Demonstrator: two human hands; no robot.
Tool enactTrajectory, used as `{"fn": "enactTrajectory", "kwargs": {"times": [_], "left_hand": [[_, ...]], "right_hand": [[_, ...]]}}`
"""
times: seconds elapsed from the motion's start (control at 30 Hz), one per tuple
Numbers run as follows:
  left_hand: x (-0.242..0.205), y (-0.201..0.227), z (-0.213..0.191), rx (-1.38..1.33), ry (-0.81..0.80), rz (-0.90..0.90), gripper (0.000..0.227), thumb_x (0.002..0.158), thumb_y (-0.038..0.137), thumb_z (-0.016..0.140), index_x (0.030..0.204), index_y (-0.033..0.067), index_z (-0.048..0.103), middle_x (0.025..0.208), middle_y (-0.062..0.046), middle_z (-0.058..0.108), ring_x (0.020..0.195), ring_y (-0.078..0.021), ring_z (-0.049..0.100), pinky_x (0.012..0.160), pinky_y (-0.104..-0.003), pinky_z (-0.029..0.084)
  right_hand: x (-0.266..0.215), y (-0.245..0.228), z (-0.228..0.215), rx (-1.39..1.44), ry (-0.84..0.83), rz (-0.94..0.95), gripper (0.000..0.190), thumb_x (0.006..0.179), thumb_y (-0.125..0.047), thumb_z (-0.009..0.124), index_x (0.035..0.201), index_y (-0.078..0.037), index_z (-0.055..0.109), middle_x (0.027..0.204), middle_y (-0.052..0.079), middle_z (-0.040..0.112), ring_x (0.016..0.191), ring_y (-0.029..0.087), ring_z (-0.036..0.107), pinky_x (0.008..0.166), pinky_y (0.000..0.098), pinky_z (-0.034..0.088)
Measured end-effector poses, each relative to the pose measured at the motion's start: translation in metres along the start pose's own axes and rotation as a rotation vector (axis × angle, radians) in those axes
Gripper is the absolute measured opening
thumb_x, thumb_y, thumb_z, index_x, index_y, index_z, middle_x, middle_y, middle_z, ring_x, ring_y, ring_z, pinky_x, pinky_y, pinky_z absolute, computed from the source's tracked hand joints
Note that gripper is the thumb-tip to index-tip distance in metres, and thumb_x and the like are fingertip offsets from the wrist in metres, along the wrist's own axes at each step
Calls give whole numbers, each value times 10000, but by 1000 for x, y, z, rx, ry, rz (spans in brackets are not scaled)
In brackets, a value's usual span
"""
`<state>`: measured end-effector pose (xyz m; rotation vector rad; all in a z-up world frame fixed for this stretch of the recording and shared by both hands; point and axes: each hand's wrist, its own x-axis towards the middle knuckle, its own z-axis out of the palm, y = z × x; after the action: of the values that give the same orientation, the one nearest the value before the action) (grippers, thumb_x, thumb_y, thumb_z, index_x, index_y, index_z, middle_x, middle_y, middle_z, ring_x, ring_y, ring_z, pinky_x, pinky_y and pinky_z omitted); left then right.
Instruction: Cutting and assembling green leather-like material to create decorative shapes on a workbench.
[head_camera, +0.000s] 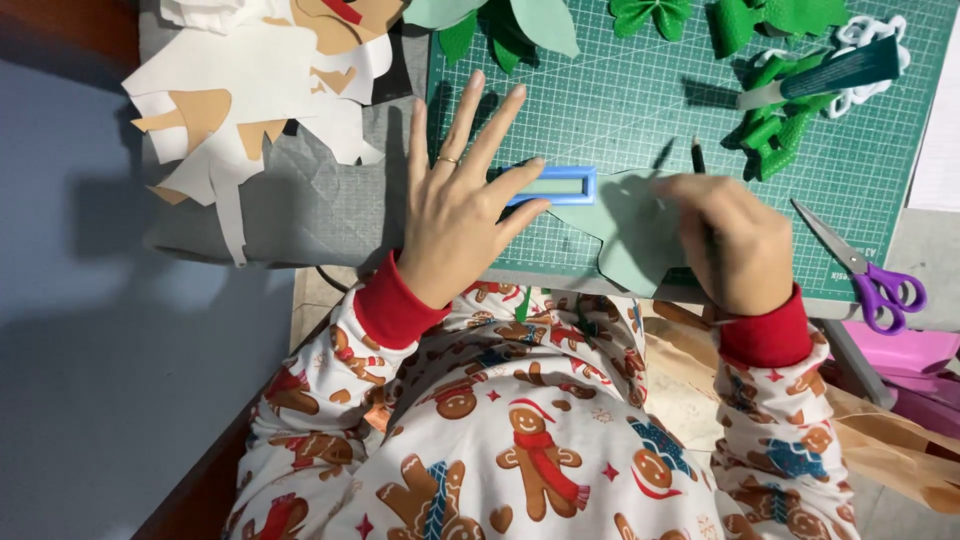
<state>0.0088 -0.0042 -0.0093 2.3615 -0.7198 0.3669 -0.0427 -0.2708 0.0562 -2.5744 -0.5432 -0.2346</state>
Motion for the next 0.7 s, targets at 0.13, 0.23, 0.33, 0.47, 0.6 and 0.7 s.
{"fn": "enactTrajectory", "kwargs": {"times": [0.13,0.23,0.33,0.47,0.6,0.7], "left_hand": [[1,7,2,40,-3,3,269,885,300,911,1086,144,826,1650,-80,297,1551,-359,143,1224,-744,32],[1,12,14,59,-6,-10,245,894,289,917,1052,142,800,1660,-71,285,1557,-360,123,1216,-765,25],[5,20,28,96,4,1,305,909,327,931,1112,151,787,1684,-67,245,1574,-361,117,1239,-727,-22],[12,31,37,39,24,19,302,900,311,926,1097,131,786,1657,-77,287,1564,-339,142,1245,-736,25],[12,37,41,50,50,47,365,873,305,967,1122,115,778,1656,-63,294,1570,-315,176,1261,-718,40],[14,40,32,52,33,38,362,834,284,959,1091,116,768,1628,-53,330,1553,-305,193,1253,-724,98]], "right_hand": [[-2,-2,9,-86,-9,-87,195,915,75,769,1105,32,780,1157,146,743,982,273,700,857,354,549],[-7,2,14,-154,27,-120,200,911,66,782,1103,9,793,1166,108,761,1050,275,717,878,362,560],[-8,6,17,-105,25,-137,229,883,47,777,1109,13,777,1187,116,757,1127,299,718,942,385,552],[-9,9,19,-120,64,-136,189,885,56,805,1069,23,779,1117,129,755,1051,291,730,877,374,559],[-11,7,17,-67,77,-59,211,884,93,794,1074,23,736,1093,152,737,1088,308,731,899,380,553],[-15,14,19,5,73,-12,294,871,98,812,1108,33,652,1114,167,730,1109,328,737,899,385,558]]}}
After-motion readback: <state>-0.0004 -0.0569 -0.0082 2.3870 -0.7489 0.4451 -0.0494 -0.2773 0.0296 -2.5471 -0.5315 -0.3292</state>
